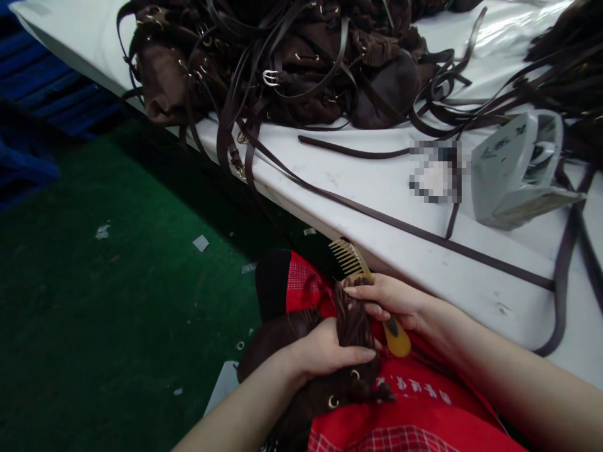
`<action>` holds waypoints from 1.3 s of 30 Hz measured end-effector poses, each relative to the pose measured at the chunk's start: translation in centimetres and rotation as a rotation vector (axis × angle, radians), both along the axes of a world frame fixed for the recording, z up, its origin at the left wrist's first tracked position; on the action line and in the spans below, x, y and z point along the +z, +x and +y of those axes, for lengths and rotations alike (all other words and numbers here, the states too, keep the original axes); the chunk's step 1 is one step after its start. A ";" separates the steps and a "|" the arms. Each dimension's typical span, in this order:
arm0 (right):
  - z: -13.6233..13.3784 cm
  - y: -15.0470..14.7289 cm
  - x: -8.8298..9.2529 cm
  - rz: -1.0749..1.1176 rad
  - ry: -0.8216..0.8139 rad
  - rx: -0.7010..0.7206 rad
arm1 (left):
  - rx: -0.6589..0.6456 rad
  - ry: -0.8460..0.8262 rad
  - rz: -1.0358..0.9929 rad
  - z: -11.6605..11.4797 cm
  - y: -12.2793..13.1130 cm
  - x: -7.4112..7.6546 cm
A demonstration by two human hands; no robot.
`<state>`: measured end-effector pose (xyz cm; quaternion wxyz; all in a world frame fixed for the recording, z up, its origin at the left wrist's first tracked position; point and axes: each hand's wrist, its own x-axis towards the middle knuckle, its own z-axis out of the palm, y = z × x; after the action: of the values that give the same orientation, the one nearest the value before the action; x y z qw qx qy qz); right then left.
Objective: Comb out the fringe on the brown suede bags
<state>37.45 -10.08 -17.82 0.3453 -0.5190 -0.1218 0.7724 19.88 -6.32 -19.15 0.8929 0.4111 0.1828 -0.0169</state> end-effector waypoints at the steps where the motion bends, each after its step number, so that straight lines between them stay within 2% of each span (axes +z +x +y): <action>1: 0.4 -0.2 -0.1 -0.032 0.028 0.025 | -0.043 -0.039 0.033 0.0 -0.1 -0.1; 3: 0.9 -0.3 -0.4 -0.187 0.076 0.113 | -0.080 -0.093 0.105 0.1 -0.5 -0.4; 7: -0.1 0.8 -0.6 -0.907 0.185 0.229 | 0.003 -0.141 0.157 0.7 -1.8 -0.9; 9: -1.4 1.4 0.2 -1.112 0.271 0.274 | 0.050 -0.167 0.158 0.9 -2.4 -1.2; 13: -3.9 0.9 3.0 -1.031 0.471 0.555 | 0.071 -0.191 0.131 1.1 -2.6 -1.5; 16: -4.3 -1.0 3.4 -1.019 0.541 0.732 | 0.036 -0.223 0.093 1.2 -2.5 -1.0; 19: -3.8 -2.6 1.9 -1.079 0.564 0.791 | -0.010 -0.219 0.023 1.0 -2.3 -0.3; 22: -3.0 -3.2 0.2 -1.218 0.577 0.848 | -0.005 -0.131 0.002 0.4 -2.0 0.1; 27: -2.0 -3.2 -1.3 -1.387 0.493 0.889 | 0.037 0.107 0.158 -1.2 -1.5 -0.6; 33: -1.5 -3.0 -2.8 -1.342 0.405 0.893 | -0.120 0.269 0.244 -1.3 -1.5 -2.3; 36: -1.4 -2.4 -4.4 -1.300 0.366 0.891 | -0.159 0.378 0.186 -0.9 -1.3 -2.0; 39: -1.3 -1.0 -6.1 -1.265 0.224 0.880 | -0.224 0.457 0.032 -0.5 -1.0 -1.0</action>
<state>36.44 -11.33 -23.95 -0.0777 -0.7268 -0.5679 0.3784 18.92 -6.78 -20.17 0.7665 0.6195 0.1492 -0.0802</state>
